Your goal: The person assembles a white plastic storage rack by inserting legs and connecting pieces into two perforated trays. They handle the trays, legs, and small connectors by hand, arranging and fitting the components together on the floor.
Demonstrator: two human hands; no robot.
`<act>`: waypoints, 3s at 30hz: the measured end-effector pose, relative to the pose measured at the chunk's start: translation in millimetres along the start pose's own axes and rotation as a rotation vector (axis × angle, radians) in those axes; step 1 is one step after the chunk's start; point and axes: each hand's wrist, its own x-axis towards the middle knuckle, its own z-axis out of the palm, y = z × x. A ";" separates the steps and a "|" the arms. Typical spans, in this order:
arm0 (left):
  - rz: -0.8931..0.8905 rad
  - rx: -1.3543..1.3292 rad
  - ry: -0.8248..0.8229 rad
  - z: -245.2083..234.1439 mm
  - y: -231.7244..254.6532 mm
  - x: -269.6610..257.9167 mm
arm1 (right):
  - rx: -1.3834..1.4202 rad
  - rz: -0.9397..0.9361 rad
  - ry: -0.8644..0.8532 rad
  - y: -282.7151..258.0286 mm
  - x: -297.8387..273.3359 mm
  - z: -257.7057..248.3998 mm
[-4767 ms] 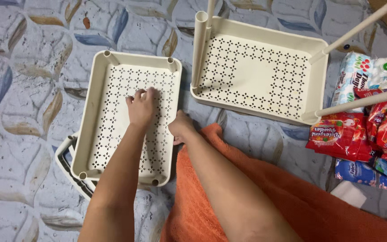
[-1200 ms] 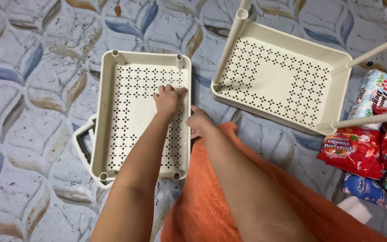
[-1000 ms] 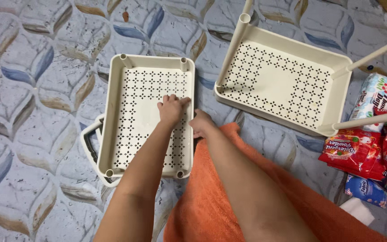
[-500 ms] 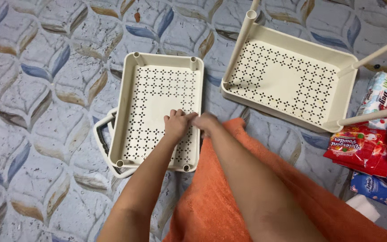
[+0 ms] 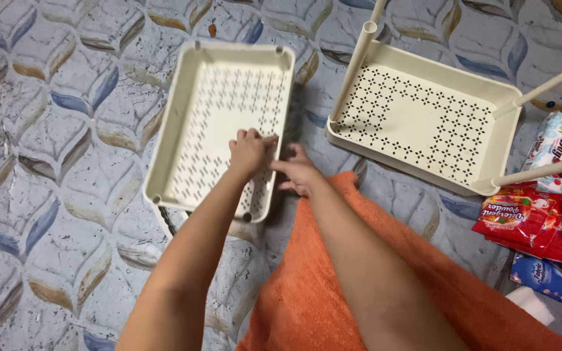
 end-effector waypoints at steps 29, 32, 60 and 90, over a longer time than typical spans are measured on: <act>0.243 0.085 0.337 -98.0 72.1 -42.6 | 0.722 -0.497 -0.463 -32.2 -32.4 -39.1; 0.291 0.144 0.324 -90.1 71.9 -54.7 | 0.735 -0.567 -0.456 -31.1 -29.2 -41.4; 0.356 0.344 -0.132 -81.3 70.1 -88.6 | 0.785 -0.563 -0.386 -36.9 -40.3 -37.7; 0.184 0.282 -0.483 -55.5 91.9 -43.8 | 0.806 -0.483 -0.326 -18.5 -3.9 -36.8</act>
